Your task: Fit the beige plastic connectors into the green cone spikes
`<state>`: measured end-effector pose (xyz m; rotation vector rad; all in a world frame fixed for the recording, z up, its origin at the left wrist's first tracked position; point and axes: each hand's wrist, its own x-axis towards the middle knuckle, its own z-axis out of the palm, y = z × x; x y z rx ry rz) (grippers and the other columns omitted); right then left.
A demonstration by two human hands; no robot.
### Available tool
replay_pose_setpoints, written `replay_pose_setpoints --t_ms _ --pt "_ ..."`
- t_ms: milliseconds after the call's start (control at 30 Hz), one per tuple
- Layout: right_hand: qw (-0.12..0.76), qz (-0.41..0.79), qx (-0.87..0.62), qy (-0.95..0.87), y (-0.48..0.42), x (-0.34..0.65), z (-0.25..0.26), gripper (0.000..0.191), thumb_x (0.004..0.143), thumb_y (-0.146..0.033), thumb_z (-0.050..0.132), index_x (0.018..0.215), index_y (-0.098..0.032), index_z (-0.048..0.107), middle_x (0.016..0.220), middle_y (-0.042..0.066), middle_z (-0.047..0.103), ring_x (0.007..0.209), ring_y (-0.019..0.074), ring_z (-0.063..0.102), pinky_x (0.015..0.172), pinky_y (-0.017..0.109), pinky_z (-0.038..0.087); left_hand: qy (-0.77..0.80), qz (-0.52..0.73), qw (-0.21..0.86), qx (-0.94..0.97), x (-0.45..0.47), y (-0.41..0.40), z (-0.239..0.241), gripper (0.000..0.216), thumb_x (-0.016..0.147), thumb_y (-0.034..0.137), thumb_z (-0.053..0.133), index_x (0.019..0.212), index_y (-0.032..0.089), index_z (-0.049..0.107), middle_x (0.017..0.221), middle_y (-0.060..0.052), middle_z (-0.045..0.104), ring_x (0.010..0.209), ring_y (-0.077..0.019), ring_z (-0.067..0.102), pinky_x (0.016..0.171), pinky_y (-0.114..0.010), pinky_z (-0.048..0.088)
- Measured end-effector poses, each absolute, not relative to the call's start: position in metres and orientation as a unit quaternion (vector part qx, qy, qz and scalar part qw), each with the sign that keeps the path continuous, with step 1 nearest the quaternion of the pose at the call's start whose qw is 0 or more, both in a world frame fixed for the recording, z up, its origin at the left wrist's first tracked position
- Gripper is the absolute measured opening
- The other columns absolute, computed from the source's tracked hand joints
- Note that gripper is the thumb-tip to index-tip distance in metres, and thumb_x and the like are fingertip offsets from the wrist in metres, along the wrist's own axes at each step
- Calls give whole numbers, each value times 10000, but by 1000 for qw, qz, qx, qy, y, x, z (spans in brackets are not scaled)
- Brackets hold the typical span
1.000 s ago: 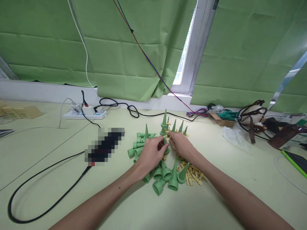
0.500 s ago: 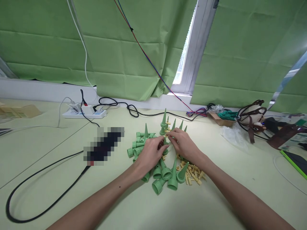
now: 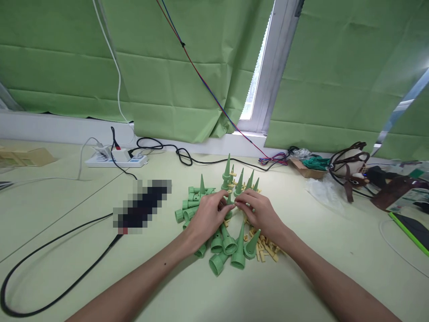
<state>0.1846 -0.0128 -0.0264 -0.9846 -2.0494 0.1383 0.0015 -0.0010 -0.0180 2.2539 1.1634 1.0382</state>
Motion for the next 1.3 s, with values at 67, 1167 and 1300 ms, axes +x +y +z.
replay_pose_setpoints --t_ms 67,1167,1300 --pt "437 51 -405 -801 -13 185 -24 126 933 -133 528 901 -185 638 842 51 615 746 170 592 654 290 498 420 381 177 805 1 -1 -17 180 865 274 643 1026 214 589 759 6 668 684 -159 624 624 -264 482" --pt "531 18 -353 -770 -29 174 -18 171 940 -106 492 979 -225 608 908 60 661 823 177 621 694 320 540 356 303 72 881 0 -9 -10 183 957 199 459 997 177 636 850 -36 624 753 -171 587 627 -275 424" --pt "528 14 -353 -772 -29 174 -17 164 940 -110 496 981 -223 607 907 59 661 821 174 621 687 315 541 354 300 63 884 1 -8 -9 179 946 163 457 966 167 635 838 -39 629 751 -178 592 627 -281 428"
